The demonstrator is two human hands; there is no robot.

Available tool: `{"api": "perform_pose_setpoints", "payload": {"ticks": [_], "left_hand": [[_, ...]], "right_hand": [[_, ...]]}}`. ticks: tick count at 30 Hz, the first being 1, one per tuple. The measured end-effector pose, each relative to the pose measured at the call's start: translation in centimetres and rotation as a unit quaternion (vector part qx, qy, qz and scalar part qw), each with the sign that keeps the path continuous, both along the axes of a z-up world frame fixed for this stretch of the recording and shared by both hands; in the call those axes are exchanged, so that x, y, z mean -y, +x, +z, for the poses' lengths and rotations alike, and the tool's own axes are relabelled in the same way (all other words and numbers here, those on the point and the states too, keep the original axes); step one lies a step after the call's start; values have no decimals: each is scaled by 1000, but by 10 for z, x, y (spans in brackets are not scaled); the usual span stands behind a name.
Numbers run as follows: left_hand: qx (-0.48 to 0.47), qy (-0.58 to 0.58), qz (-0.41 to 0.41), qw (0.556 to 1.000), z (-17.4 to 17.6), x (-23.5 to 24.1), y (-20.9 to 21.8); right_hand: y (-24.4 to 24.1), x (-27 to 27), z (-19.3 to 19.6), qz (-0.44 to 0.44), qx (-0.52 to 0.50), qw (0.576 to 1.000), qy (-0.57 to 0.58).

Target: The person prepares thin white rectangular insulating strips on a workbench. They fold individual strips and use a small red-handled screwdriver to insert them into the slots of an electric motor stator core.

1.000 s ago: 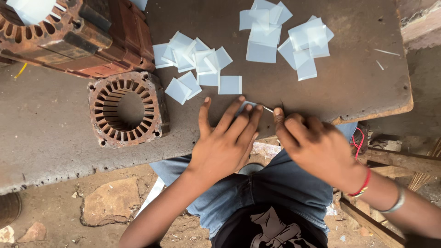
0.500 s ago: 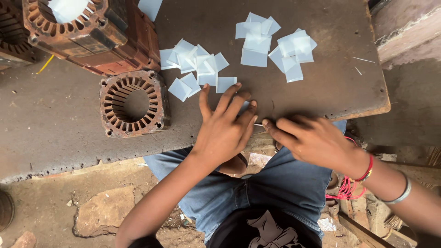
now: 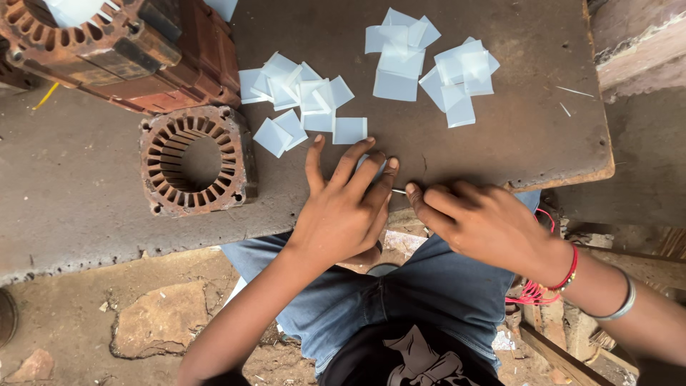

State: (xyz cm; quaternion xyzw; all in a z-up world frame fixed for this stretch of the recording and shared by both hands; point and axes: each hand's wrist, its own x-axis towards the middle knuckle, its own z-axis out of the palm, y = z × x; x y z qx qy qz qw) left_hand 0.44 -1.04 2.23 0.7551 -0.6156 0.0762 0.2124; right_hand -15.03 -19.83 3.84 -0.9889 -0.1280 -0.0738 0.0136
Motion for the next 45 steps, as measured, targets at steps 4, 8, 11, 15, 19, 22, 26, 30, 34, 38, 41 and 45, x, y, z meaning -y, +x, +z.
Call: {"api": "perform_pose_setpoints", "payload": {"ticks": [4,8,11,15,19,22,26,30,34,38,41,45], "left_hand": [[-12,-1,10,1000,6,2,3],[-70,-20,28,997,6,8,5],[-89,-33,14,995,7,-2,7],[-111,-37,47,992,5,-12,5],[-100,-53,49,992,4,-8,2],[-62,-9,24,998,-1,-12,3],[76,-20,5,997,-7,-14,-4],[100,-30,-15,994,-13,-15,-5],[94,-20,-36,995,-17,-20,-4],[149,-1,-9,989,-17,-16,-5],[110,24,35,993,-16,-9,-6],[8,13,35,999,-13,-12,-3]], "right_hand": [[1,21,-9,41,-4,989,141],[-12,43,-29,-8,49,881,471],[-25,28,-42,-117,162,710,675],[-25,23,-43,-130,175,763,609],[-22,24,-38,-129,165,756,620],[-19,22,-33,-133,162,771,601],[-14,11,-11,-217,98,859,453],[-7,-13,12,-204,67,950,229],[-1,-21,14,-208,60,959,182],[-2,-18,9,-211,71,953,207],[-3,-17,5,-208,79,953,205],[-3,-17,4,-213,67,952,208]]}}
